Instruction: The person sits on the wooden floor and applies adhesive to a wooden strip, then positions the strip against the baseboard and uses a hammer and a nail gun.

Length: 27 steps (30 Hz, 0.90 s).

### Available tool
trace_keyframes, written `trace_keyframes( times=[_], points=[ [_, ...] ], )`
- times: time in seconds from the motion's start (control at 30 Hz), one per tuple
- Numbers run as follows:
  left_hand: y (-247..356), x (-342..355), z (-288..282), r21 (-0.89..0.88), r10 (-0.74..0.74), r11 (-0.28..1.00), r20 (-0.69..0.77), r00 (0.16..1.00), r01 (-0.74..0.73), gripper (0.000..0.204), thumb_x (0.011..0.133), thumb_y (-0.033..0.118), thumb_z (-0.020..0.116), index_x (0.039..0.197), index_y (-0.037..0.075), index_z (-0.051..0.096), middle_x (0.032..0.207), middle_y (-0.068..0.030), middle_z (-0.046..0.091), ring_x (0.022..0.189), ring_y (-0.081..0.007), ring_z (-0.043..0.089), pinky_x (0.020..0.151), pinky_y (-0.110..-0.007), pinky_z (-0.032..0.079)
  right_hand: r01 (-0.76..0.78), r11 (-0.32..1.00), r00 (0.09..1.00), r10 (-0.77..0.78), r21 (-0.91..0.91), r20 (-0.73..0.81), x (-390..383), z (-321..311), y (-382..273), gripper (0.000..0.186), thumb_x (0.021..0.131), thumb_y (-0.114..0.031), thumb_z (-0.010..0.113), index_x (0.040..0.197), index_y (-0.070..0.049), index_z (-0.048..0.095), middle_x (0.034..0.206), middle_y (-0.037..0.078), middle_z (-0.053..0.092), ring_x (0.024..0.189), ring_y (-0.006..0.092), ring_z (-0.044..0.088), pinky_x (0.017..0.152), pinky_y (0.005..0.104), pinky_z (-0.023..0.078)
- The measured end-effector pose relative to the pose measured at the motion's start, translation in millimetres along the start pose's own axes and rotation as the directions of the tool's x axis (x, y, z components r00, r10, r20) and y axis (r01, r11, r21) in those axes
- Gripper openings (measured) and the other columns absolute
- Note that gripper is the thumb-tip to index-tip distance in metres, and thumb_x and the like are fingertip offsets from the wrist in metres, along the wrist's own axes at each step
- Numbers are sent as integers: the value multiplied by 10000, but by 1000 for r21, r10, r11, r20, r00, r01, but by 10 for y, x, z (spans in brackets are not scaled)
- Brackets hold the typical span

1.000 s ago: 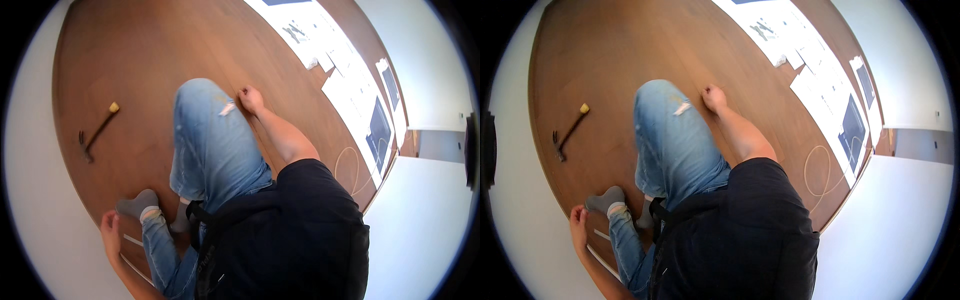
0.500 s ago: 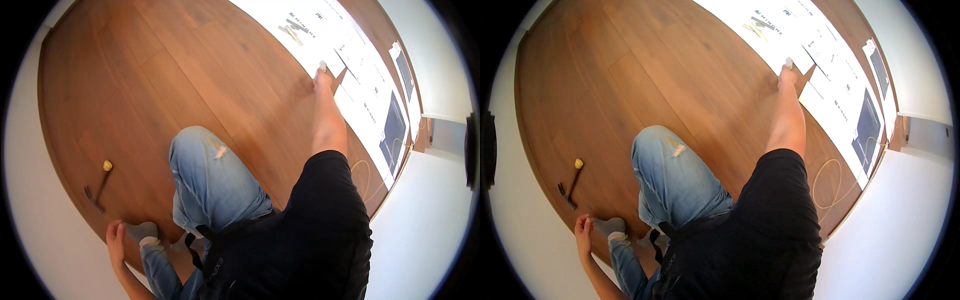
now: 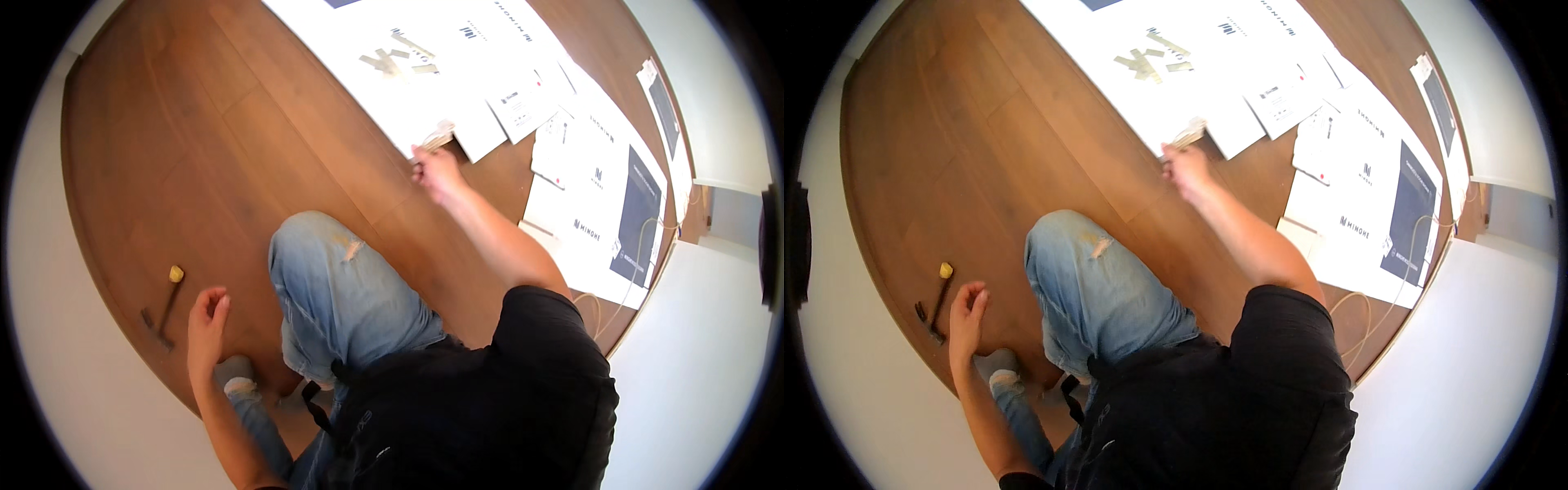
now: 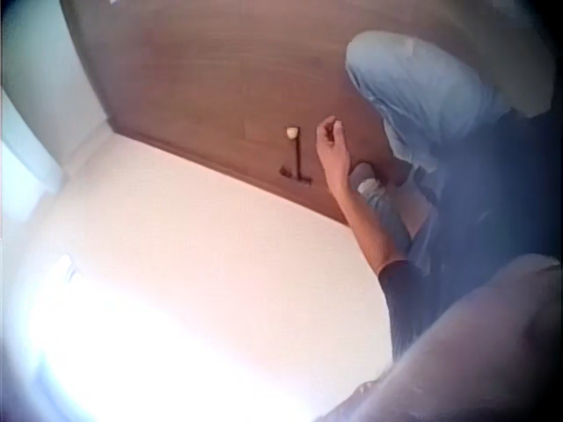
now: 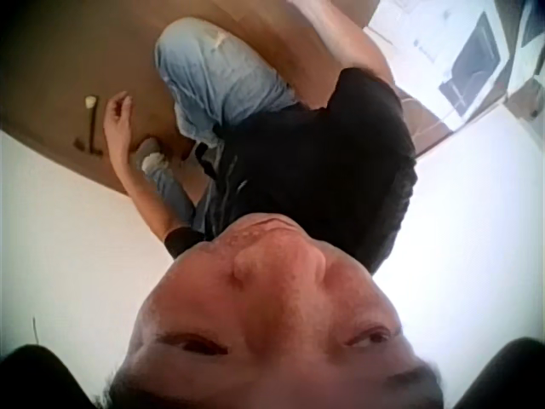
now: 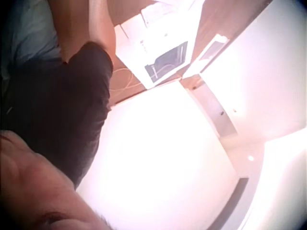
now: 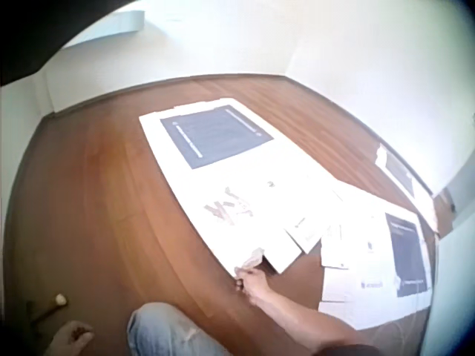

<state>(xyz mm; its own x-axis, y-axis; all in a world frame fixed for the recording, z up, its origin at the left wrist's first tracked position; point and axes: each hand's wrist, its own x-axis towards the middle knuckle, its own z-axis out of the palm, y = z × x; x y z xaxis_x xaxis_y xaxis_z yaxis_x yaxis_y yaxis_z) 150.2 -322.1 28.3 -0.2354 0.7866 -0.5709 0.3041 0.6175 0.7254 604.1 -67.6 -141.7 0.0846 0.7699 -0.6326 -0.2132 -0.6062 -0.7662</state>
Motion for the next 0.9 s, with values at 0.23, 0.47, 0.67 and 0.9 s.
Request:
trace_keyframes(
  times=[0.23,0.47,0.67,0.9],
  points=[
    [1818,979,1211,215,389,897,33,921,-387,235,1030,165,656,1202,8,688,1036,-109,734,947,-201,686,859,-331,544,535,422,844,-290,-732,450,-609,125,-262,291,966,-283,729,1048,-4,722,890,132,723,828,288,696,774,436,582],
    [1869,1759,2767,537,579,599,223,784,-594,392,960,117,613,1347,69,650,1394,-137,649,1260,-317,617,1039,-420,506,337,-222,834,-381,-915,400,-360,-92,-624,897,906,-458,770,1547,49,401,1624,306,313,1472,501,318,1223,580,272],
    [1566,1921,3068,661,610,299,422,671,-688,614,942,123,596,1547,103,496,1688,-51,379,1228,-233,598,1082,-386,453,372,-393,813,-300,-841,500,-308,-314,-534,863,953,-460,705,1572,45,378,1646,325,293,1508,517,285,1237,583,254],
    [1449,2010,3112,694,557,310,421,716,-649,637,963,144,584,1587,201,467,1715,21,346,1201,-203,600,1073,-374,425,377,-568,798,-202,-732,567,-262,-66,-546,673,961,-246,618,1503,113,441,1518,414,425,1364,540,476,1125,570,414]
  ],
)
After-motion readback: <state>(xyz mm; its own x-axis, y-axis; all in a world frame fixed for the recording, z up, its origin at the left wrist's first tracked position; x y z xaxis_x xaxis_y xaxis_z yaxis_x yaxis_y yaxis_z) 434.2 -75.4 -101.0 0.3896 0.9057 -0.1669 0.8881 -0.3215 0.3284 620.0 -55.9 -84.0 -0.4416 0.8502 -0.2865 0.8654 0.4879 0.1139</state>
